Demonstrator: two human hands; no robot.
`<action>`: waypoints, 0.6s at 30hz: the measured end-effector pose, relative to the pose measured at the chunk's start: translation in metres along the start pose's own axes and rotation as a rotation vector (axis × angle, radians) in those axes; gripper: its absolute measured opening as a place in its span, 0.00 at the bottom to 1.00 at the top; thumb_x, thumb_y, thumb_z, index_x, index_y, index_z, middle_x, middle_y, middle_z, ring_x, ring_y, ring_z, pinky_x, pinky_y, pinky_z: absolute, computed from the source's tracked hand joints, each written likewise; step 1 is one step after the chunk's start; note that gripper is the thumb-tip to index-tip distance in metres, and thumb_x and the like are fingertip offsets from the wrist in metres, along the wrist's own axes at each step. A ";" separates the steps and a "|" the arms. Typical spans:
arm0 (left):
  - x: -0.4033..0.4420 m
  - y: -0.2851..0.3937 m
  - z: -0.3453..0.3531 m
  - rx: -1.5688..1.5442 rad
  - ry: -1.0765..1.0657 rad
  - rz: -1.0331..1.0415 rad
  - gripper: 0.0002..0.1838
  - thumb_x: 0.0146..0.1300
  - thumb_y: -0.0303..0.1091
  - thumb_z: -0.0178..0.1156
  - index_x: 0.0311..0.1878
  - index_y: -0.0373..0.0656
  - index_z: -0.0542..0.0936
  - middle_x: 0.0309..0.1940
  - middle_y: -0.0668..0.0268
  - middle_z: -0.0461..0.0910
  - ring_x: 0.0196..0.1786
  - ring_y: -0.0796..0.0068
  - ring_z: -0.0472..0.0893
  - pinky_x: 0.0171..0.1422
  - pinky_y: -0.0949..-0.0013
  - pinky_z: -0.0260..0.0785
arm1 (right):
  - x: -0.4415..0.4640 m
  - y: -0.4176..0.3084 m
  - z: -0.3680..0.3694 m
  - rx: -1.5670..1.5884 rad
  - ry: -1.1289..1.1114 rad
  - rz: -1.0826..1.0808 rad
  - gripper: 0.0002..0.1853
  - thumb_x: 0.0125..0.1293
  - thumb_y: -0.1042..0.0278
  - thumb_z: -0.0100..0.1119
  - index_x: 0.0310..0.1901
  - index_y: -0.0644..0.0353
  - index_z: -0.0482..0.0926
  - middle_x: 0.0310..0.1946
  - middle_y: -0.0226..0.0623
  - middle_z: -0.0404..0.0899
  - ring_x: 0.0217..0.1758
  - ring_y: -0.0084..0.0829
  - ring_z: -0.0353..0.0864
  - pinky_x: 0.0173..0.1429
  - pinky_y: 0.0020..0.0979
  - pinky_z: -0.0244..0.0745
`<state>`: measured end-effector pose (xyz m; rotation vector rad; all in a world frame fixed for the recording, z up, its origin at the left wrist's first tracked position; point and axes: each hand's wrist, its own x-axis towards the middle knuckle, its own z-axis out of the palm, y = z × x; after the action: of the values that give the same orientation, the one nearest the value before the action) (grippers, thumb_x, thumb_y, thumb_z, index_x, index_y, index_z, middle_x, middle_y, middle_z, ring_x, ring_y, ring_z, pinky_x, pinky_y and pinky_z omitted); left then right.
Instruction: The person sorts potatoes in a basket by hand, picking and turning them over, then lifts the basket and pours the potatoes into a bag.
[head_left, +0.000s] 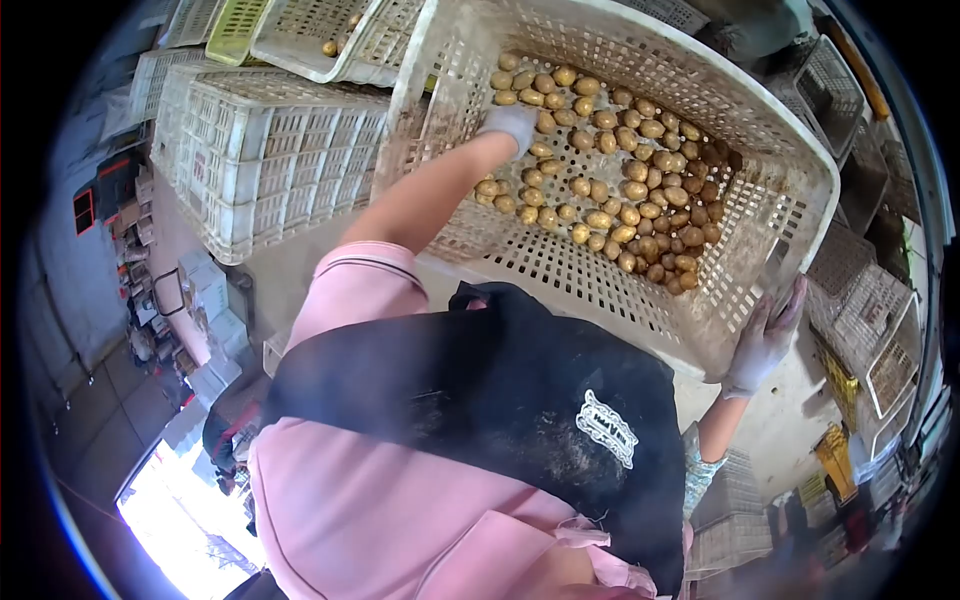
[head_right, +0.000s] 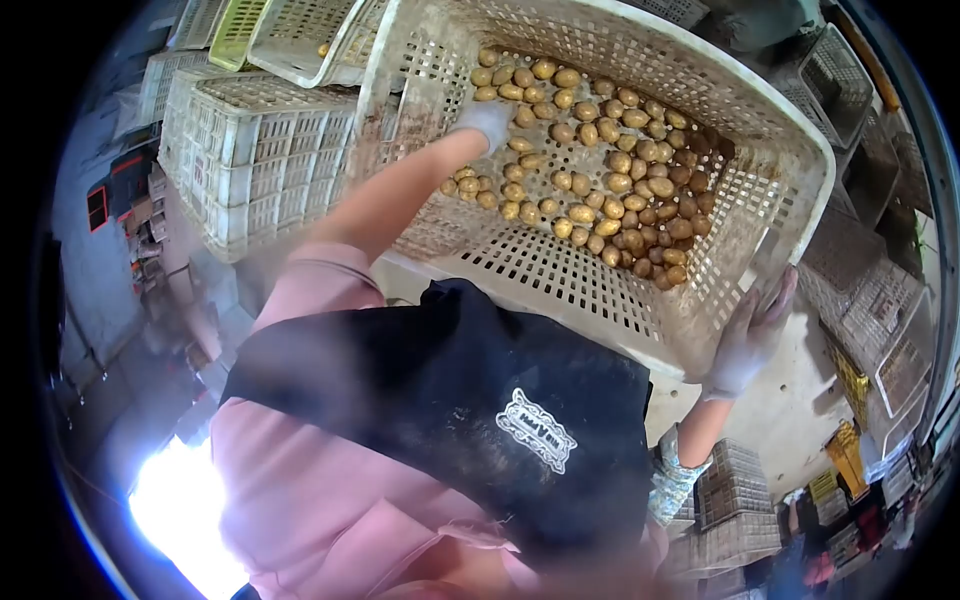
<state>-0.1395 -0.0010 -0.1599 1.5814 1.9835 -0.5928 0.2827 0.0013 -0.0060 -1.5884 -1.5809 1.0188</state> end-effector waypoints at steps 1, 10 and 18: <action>0.001 0.002 0.008 0.028 0.004 0.025 0.17 0.67 0.42 0.54 0.50 0.40 0.81 0.47 0.53 0.84 0.51 0.56 0.83 0.56 0.56 0.74 | 0.000 0.000 0.000 0.013 -0.002 0.008 0.30 0.72 0.81 0.44 0.74 0.68 0.50 0.76 0.44 0.52 0.80 0.34 0.50 0.77 0.32 0.50; -0.011 0.021 -0.001 0.271 -0.152 0.192 0.12 0.61 0.33 0.61 0.43 0.37 0.85 0.45 0.54 0.85 0.48 0.55 0.85 0.53 0.59 0.78 | 0.001 0.007 -0.001 -0.009 0.027 -0.018 0.29 0.73 0.79 0.47 0.73 0.66 0.54 0.75 0.43 0.56 0.77 0.32 0.55 0.76 0.30 0.52; -0.007 0.005 -0.001 -0.590 -0.387 0.185 0.33 0.60 0.48 0.63 0.66 0.43 0.71 0.46 0.54 0.83 0.49 0.59 0.83 0.57 0.59 0.75 | 0.000 0.007 -0.005 0.057 -0.015 -0.015 0.29 0.73 0.78 0.47 0.74 0.65 0.53 0.76 0.41 0.53 0.80 0.33 0.49 0.78 0.33 0.51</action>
<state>-0.1334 -0.0046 -0.1551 1.1599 1.5135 -0.1867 0.2906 0.0009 -0.0102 -1.5314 -1.5582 1.0604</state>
